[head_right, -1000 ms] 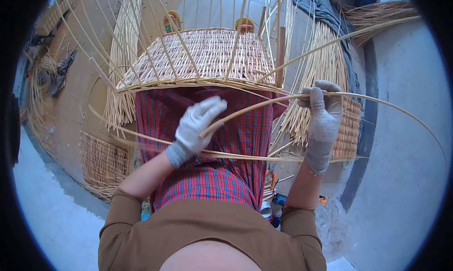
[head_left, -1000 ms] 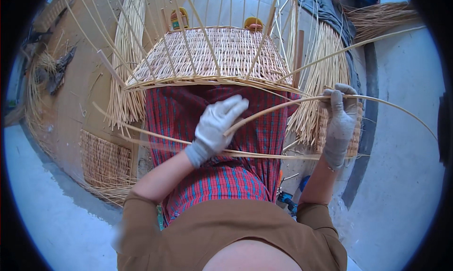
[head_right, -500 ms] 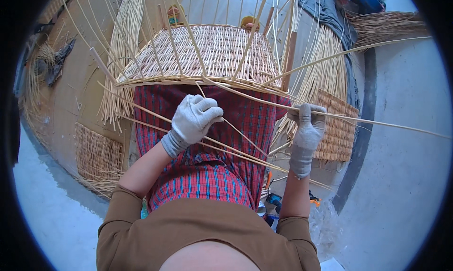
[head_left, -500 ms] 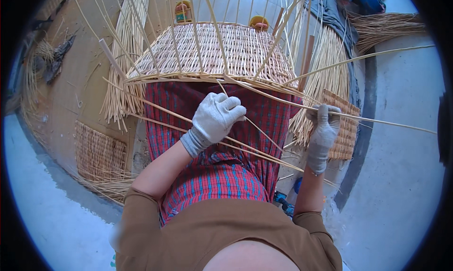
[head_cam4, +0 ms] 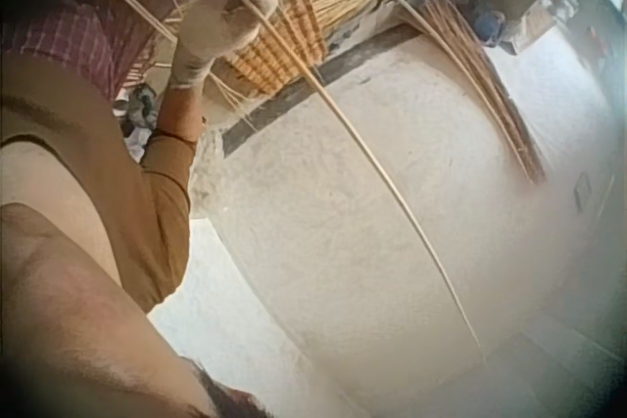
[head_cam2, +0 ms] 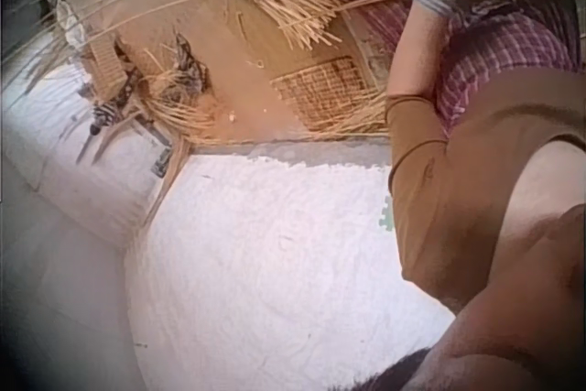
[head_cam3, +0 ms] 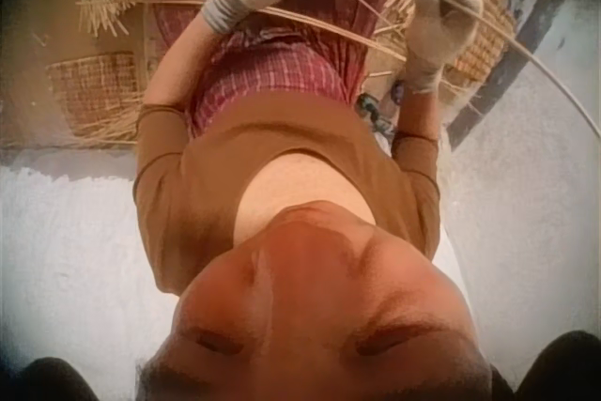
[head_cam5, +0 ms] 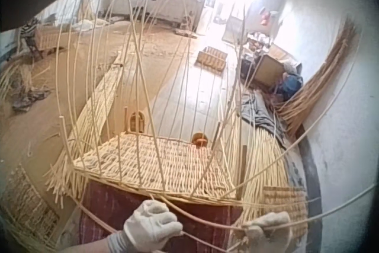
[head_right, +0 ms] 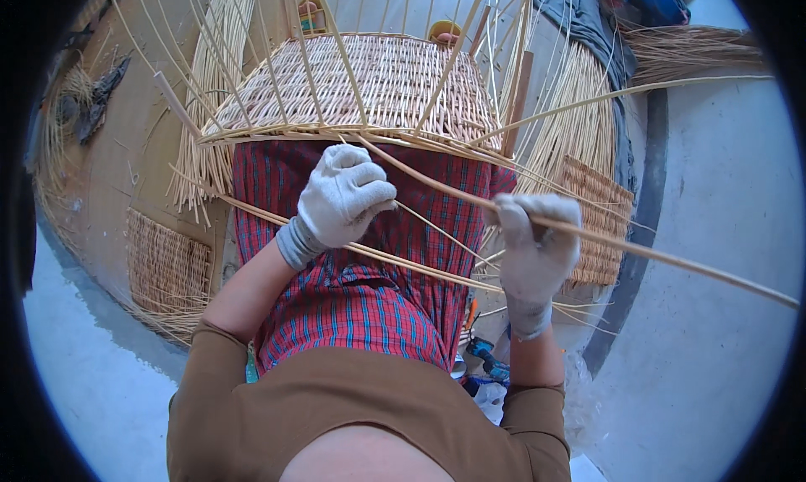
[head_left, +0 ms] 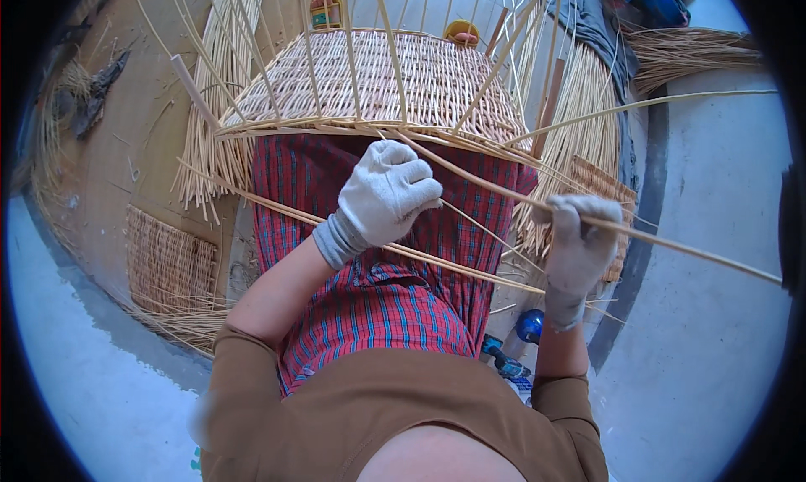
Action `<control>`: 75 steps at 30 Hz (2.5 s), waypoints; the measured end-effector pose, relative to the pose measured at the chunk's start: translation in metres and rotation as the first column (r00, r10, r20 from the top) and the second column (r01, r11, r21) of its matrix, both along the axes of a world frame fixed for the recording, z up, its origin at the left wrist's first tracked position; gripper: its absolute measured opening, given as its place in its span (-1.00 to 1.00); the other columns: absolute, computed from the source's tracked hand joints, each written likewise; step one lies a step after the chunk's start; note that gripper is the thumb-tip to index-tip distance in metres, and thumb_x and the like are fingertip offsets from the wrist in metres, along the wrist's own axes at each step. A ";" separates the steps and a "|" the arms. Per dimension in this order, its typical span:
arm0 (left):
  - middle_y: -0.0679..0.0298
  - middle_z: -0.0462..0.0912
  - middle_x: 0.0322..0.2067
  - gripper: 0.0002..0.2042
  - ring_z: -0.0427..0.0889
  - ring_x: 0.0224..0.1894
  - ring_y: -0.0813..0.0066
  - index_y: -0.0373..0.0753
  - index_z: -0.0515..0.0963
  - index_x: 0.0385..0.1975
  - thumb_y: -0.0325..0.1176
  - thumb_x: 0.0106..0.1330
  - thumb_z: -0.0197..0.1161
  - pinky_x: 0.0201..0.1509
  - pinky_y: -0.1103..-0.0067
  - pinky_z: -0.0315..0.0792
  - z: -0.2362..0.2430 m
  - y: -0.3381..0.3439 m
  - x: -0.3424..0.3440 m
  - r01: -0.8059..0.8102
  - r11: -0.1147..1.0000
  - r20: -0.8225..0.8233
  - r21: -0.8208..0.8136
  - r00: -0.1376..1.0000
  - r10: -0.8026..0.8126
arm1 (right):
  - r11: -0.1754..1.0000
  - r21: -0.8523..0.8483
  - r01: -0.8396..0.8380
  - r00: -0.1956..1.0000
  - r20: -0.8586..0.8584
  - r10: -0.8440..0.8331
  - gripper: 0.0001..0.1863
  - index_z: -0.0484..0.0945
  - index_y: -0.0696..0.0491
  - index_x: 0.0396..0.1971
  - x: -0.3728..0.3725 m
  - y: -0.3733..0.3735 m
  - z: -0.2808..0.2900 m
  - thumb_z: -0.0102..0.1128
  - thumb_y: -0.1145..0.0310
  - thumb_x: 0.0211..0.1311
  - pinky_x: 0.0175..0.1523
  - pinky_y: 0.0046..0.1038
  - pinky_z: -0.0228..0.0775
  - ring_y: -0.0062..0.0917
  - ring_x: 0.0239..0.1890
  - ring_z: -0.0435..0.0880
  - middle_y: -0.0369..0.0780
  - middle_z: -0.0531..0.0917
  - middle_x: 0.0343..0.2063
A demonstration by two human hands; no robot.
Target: Weaving a wicker basket using long thin strips of material.
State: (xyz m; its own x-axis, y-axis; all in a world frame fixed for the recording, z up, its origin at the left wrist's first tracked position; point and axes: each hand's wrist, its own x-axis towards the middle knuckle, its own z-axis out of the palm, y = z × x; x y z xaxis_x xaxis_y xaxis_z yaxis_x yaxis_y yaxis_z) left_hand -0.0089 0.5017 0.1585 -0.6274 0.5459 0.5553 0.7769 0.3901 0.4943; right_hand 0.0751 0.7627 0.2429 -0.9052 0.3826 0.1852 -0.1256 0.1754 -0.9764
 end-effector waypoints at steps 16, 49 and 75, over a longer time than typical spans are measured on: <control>0.33 0.59 -0.28 -0.79 0.64 -0.07 0.19 -0.01 0.65 -0.25 -0.08 0.28 0.45 0.13 0.26 0.48 0.008 0.002 -0.017 0.216 0.969 0.118 -0.122 0.972 -0.202 | 0.963 -0.138 -0.233 0.952 0.171 0.255 -0.87 0.53 0.05 -0.18 -0.052 0.026 -0.056 0.26 0.36 0.61 -0.08 -0.38 0.77 -0.48 -0.28 0.83 -0.16 0.80 -0.28; 0.26 0.58 0.04 -0.55 0.48 0.35 0.18 -0.05 0.55 0.33 -0.26 0.44 0.23 0.56 -0.20 0.20 -0.008 0.087 -0.020 -0.395 0.872 -0.214 -0.287 0.914 0.344 | 0.627 0.745 -0.227 0.972 0.134 0.193 -0.56 0.74 0.09 -0.16 -0.259 -0.052 -0.023 0.06 0.03 0.65 -0.13 -0.19 0.64 -0.23 -0.33 0.83 -0.09 0.79 -0.47; 0.33 0.73 -0.02 -0.53 0.72 0.04 0.38 -0.01 0.62 0.30 -0.30 0.36 0.21 0.12 0.34 0.48 -0.051 0.098 -0.037 -0.264 0.928 -0.246 -0.265 0.948 0.200 | 0.538 0.843 -0.012 0.997 -0.030 0.069 -0.67 0.80 -0.02 -0.05 -0.098 0.008 -0.055 0.39 0.03 0.46 -0.34 -0.41 0.60 -0.41 -0.42 0.82 -0.16 0.82 -0.40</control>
State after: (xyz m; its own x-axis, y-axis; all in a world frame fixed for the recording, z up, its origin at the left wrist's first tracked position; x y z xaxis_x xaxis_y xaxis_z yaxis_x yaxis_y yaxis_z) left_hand -0.0455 0.5993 0.1070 -0.6419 0.5563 0.5277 0.7204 0.6732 0.1667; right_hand -0.0231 0.7704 0.1875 -0.8934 -0.0126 0.4492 -0.2001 0.9062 -0.3725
